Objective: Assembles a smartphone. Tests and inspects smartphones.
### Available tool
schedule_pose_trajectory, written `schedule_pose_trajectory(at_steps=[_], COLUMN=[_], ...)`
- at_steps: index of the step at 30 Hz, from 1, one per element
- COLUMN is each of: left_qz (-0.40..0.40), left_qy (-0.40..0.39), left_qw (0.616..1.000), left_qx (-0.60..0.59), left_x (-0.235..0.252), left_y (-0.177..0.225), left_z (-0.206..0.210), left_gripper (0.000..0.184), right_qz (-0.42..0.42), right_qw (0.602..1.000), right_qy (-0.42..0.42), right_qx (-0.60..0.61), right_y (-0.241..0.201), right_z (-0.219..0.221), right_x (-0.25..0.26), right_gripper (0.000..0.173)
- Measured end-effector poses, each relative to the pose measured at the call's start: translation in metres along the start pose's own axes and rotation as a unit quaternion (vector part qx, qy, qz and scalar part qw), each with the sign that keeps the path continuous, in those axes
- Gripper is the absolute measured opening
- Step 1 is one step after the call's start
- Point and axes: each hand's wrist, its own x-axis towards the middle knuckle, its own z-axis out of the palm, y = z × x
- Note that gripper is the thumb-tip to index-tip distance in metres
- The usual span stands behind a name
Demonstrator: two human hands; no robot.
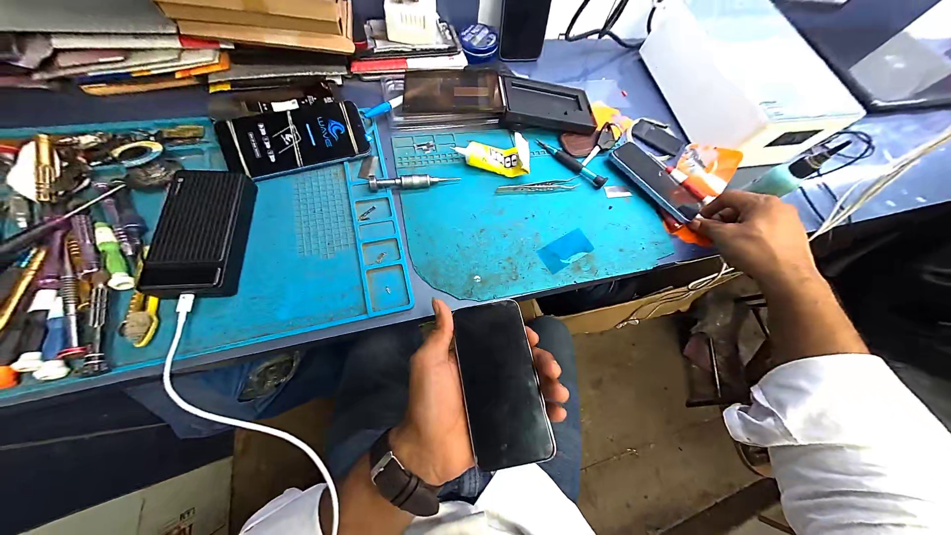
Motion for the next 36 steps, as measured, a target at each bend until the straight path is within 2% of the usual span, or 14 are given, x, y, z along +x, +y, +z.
schedule_pose_trajectory(at_steps=[14, 22, 25, 29, 33, 36], left_qz=[0.005, 0.017, 0.031, 0.060, 0.071, 0.070], left_qy=[0.005, -0.010, -0.003, -0.011, -0.015, -0.054], left_qw=[1.000, 1.000, 0.999, 0.997, 0.996, 0.993], left_qx=[0.009, 0.021, 0.028, 0.047, 0.055, 0.074], left_x=[-0.001, 0.001, 0.003, 0.010, 0.023, 0.036], left_y=[0.005, 0.007, 0.010, 0.016, 0.018, 0.015], left_z=[0.005, 0.006, 0.008, 0.008, 0.011, 0.016], left_gripper=[0.099, 0.098, 0.097, 0.094, 0.092, 0.092], right_qz=[0.014, 0.007, -0.014, -0.082, -0.142, -0.142], right_qw=[1.000, 1.000, 0.999, 0.976, 0.927, 0.900], right_qy=[-0.001, -0.017, 0.013, 0.051, 0.039, 0.065], right_qx=[0.005, -0.004, 0.029, 0.194, 0.345, 0.406], right_y=[0.001, 0.003, 0.002, -0.020, -0.052, -0.091], right_z=[0.007, -0.007, -0.020, -0.028, -0.005, 0.024], right_x=[0.005, -0.010, -0.039, -0.126, -0.223, -0.268], right_gripper=[0.012, 0.017, 0.021, 0.023, 0.023, 0.029])
